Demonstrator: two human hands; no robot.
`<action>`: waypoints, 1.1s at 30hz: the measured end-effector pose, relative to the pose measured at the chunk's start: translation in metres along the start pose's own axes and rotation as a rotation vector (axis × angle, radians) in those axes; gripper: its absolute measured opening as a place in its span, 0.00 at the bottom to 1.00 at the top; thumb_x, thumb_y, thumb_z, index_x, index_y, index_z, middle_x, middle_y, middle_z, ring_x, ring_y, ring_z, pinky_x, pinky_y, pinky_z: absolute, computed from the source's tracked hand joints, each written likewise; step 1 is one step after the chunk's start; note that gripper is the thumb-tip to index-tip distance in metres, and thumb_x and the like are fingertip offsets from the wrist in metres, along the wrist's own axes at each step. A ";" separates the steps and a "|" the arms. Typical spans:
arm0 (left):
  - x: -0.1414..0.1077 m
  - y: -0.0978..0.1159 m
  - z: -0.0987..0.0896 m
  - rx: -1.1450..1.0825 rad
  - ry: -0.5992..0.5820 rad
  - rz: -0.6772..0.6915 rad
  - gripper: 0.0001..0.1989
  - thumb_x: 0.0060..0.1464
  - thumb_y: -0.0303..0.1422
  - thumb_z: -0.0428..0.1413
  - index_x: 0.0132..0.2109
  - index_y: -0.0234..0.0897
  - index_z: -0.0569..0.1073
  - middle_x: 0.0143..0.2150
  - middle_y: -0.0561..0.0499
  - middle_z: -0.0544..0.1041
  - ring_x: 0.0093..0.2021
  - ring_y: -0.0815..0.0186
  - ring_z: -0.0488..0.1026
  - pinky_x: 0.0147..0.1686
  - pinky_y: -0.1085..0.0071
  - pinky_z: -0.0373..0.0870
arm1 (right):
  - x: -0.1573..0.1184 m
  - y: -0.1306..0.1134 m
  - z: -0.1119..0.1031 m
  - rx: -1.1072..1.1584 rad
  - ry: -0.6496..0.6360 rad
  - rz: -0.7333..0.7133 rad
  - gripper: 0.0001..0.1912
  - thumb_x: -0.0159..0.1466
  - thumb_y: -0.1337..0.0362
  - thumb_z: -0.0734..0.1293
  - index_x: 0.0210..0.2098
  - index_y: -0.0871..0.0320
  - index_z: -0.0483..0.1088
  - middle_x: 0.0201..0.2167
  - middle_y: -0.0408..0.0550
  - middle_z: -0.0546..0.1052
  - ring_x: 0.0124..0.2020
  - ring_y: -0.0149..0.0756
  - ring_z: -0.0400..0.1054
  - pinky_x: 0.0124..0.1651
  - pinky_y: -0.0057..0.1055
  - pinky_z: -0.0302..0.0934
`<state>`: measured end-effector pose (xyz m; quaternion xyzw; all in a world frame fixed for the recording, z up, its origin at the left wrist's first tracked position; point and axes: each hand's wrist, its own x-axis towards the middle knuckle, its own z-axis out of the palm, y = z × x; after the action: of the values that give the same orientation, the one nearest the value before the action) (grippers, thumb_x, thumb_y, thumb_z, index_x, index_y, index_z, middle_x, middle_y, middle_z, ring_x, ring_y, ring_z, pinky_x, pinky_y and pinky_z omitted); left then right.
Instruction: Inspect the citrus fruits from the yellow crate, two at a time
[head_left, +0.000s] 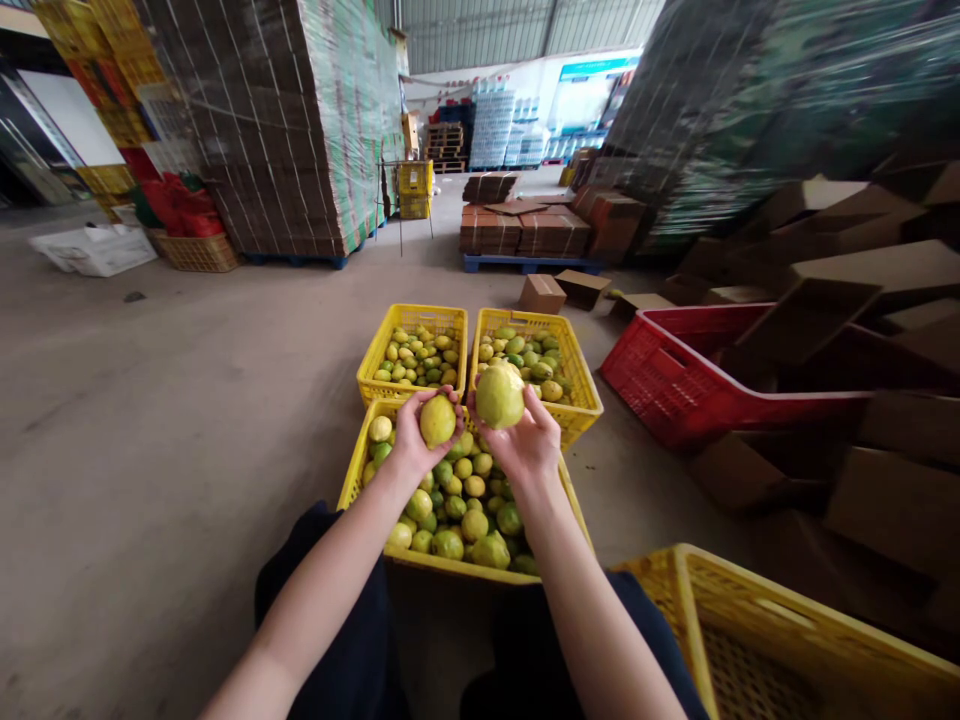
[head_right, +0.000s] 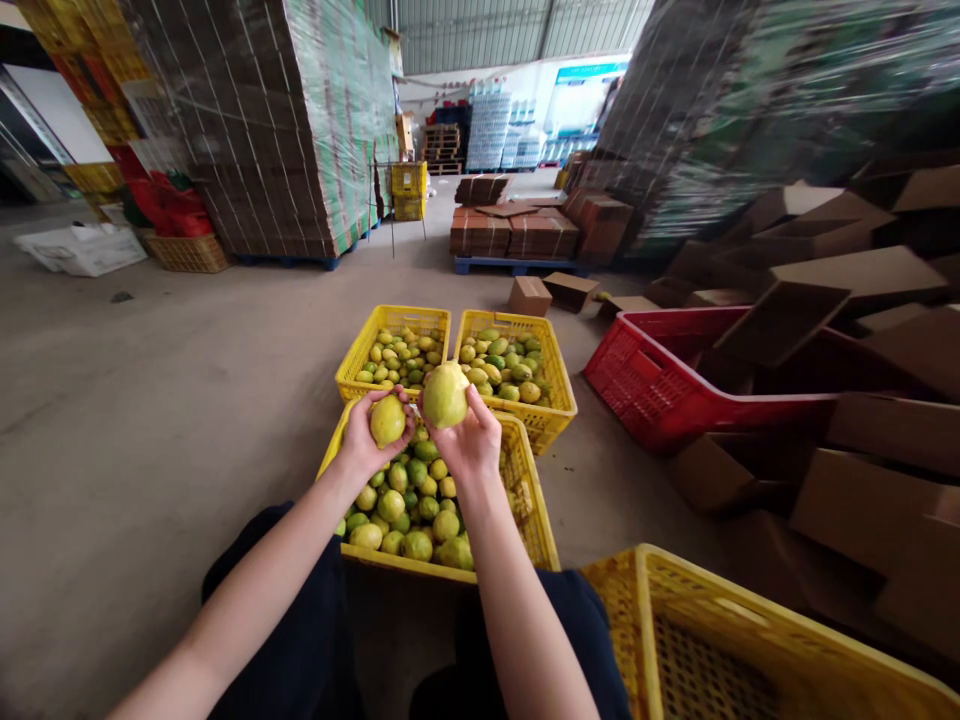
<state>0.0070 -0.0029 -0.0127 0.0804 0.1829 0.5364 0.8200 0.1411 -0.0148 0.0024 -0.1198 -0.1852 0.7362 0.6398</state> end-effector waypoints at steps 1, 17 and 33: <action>0.000 0.000 0.000 0.007 0.008 0.000 0.07 0.46 0.29 0.53 0.35 0.35 0.72 0.27 0.52 0.74 0.26 0.69 0.71 0.27 0.75 0.70 | 0.000 0.000 0.000 0.001 -0.006 0.006 0.14 0.55 0.64 0.63 0.41 0.57 0.68 0.36 0.48 0.77 0.39 0.38 0.72 0.43 0.37 0.68; 0.001 -0.001 -0.001 0.006 0.009 -0.007 0.07 0.46 0.28 0.52 0.34 0.34 0.72 0.27 0.52 0.74 0.27 0.69 0.71 0.27 0.74 0.70 | 0.003 0.003 -0.003 0.014 0.033 0.141 0.15 0.60 0.57 0.57 0.40 0.60 0.67 0.32 0.50 0.76 0.25 0.35 0.69 0.19 0.26 0.61; 0.002 0.000 -0.003 0.038 -0.004 -0.029 0.07 0.45 0.29 0.52 0.35 0.35 0.71 0.28 0.53 0.74 0.28 0.71 0.71 0.30 0.76 0.70 | 0.002 0.004 -0.003 -0.055 0.080 0.070 0.11 0.58 0.60 0.62 0.35 0.60 0.70 0.28 0.49 0.77 0.33 0.39 0.73 0.37 0.35 0.71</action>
<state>0.0067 -0.0013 -0.0158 0.0944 0.1928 0.5206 0.8264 0.1384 -0.0129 -0.0023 -0.1731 -0.1751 0.7475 0.6169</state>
